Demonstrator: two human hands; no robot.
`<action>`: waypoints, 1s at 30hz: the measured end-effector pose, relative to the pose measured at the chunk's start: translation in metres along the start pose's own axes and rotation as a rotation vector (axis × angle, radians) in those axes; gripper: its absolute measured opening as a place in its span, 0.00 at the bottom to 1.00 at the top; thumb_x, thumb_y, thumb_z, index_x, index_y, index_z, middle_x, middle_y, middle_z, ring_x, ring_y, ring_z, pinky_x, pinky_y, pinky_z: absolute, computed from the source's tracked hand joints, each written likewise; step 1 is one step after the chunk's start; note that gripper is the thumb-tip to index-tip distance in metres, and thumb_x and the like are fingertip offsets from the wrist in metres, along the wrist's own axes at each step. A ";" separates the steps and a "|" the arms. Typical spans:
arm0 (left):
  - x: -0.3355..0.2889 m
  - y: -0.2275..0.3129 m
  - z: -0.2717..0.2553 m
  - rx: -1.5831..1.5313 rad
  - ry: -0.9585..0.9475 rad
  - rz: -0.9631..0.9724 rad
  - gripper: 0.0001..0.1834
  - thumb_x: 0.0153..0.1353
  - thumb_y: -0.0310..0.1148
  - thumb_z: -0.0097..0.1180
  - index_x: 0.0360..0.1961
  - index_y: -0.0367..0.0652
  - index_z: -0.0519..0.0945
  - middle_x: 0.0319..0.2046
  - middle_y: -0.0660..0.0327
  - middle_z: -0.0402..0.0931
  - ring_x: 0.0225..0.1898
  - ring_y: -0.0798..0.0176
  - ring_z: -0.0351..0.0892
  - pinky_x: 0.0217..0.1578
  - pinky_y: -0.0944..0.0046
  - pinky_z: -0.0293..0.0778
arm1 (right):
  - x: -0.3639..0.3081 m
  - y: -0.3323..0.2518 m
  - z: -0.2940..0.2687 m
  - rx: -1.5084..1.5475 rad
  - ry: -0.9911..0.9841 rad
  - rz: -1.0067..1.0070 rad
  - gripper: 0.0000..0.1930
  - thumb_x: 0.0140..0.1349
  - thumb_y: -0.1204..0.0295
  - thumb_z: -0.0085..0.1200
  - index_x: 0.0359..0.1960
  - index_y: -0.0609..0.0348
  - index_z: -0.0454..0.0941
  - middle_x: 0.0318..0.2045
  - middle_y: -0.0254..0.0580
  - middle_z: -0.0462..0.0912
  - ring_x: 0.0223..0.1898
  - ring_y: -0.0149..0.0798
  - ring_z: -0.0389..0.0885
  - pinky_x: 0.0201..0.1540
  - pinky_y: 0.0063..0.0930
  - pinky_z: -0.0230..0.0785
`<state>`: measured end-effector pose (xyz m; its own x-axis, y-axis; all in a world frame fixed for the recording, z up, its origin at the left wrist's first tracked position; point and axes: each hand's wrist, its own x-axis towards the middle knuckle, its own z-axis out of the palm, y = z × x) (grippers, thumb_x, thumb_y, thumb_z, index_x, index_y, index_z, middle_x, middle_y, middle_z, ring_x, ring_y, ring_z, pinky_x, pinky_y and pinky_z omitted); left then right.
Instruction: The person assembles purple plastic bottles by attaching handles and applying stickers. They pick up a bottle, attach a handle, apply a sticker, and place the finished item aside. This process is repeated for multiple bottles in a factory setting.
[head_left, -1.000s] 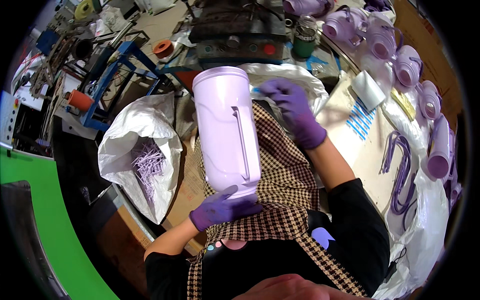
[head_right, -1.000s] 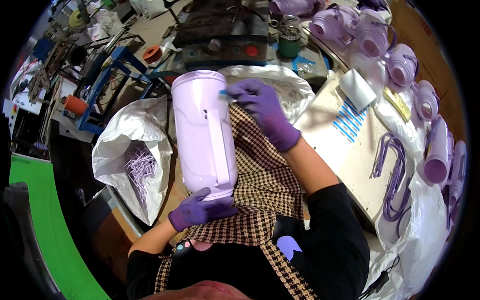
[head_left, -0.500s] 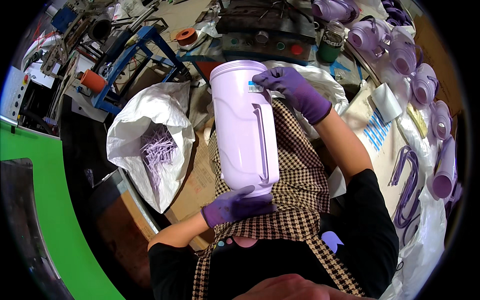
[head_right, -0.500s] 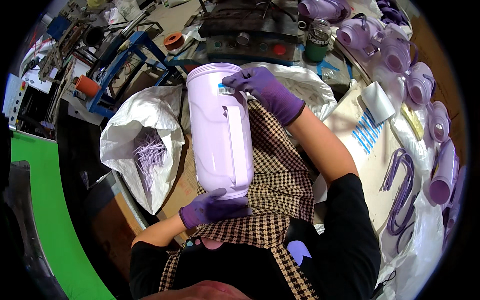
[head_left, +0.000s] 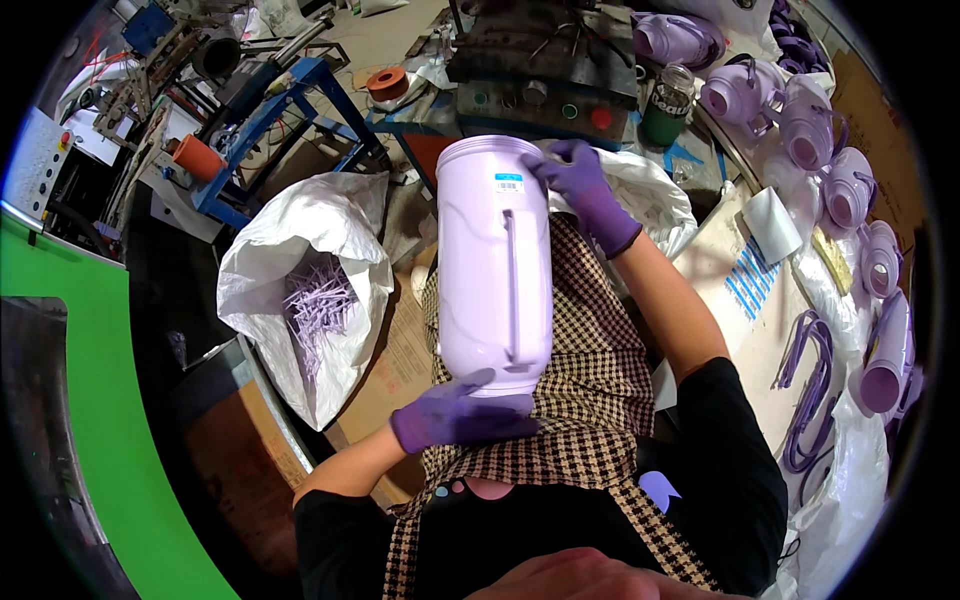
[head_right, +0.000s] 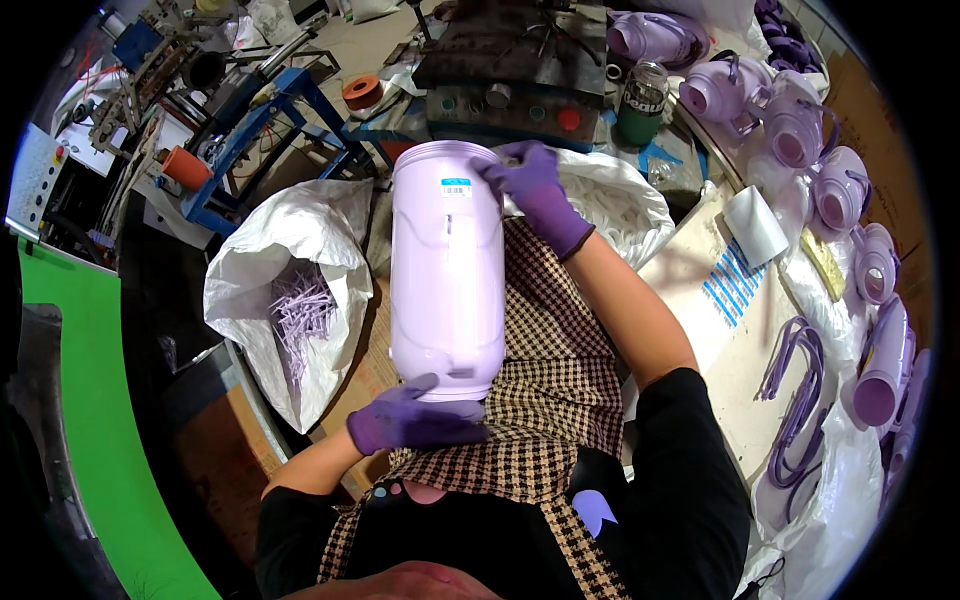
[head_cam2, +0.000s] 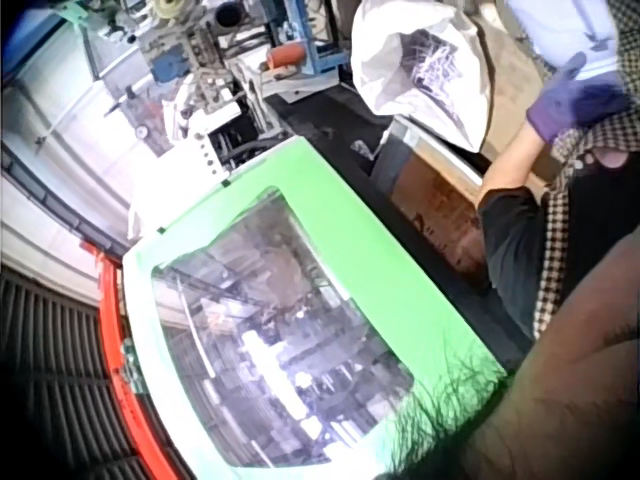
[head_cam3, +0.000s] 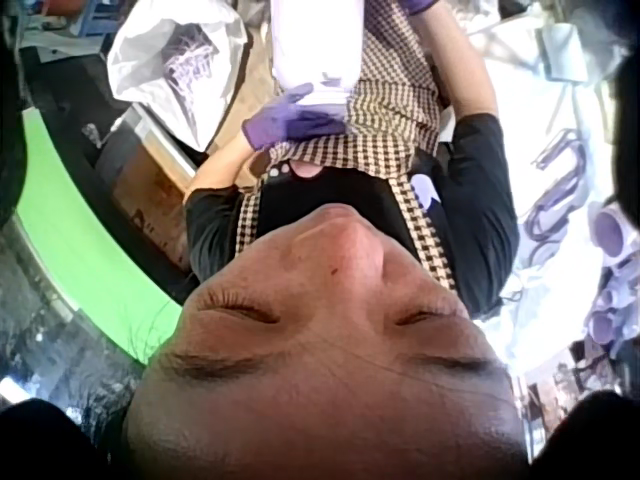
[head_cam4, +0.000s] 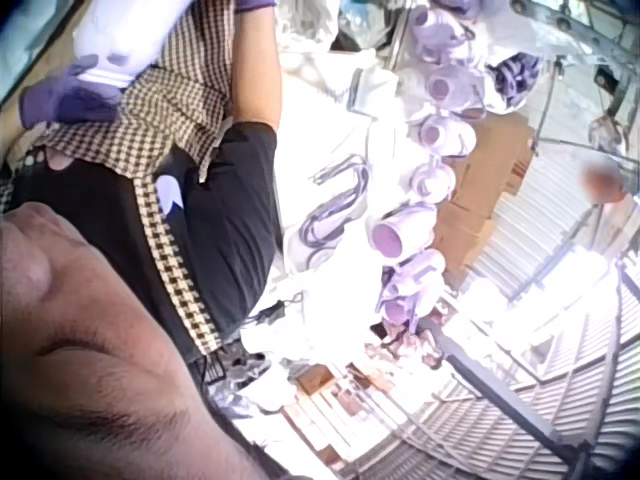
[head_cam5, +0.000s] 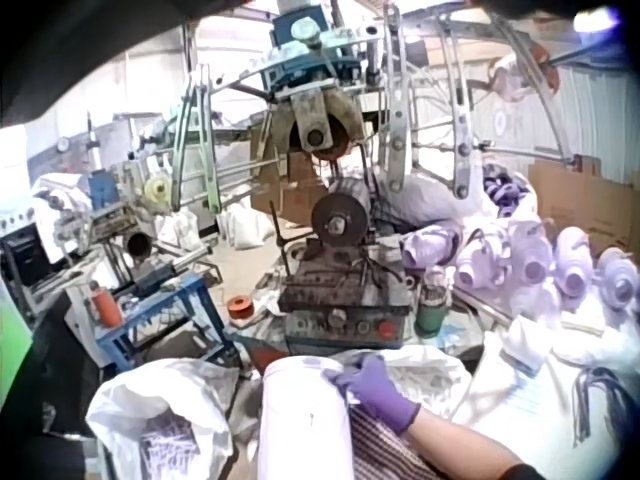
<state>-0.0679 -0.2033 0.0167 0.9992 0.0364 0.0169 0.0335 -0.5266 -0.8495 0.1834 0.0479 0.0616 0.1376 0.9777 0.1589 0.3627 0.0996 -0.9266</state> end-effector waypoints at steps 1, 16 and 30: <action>-0.007 -0.008 -0.007 -0.282 0.028 -0.151 0.30 0.62 0.36 0.61 0.66 0.61 0.70 0.70 0.71 0.64 0.67 0.70 0.68 0.72 0.43 0.61 | 0.020 0.045 -0.006 0.176 0.010 -0.062 0.31 0.61 0.59 0.68 0.56 0.72 0.72 0.45 0.47 0.81 0.41 0.35 0.80 0.42 0.28 0.74; -0.035 -0.166 0.087 -1.719 1.120 -1.883 0.29 0.73 0.51 0.48 0.66 0.43 0.67 0.62 0.51 0.71 0.60 0.47 0.76 0.50 0.41 0.82 | -0.110 0.090 -0.001 -0.017 0.121 -0.422 0.09 0.56 0.73 0.61 0.39 0.56 0.81 0.35 0.43 0.77 0.37 0.45 0.78 0.42 0.36 0.71; 0.185 -0.399 0.318 -0.587 0.767 -1.742 0.32 0.57 0.39 0.69 0.53 0.29 0.66 0.51 0.43 0.73 0.52 0.43 0.76 0.49 0.50 0.73 | -0.106 0.092 0.004 -0.049 0.069 -0.546 0.09 0.54 0.73 0.61 0.37 0.53 0.81 0.32 0.40 0.77 0.33 0.42 0.78 0.35 0.33 0.72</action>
<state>0.0964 0.2834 0.1907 -0.3183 0.5040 0.8029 0.6474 -0.5032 0.5725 0.1982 -0.0460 -0.0420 -0.0234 0.7716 0.6357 0.4408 0.5787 -0.6862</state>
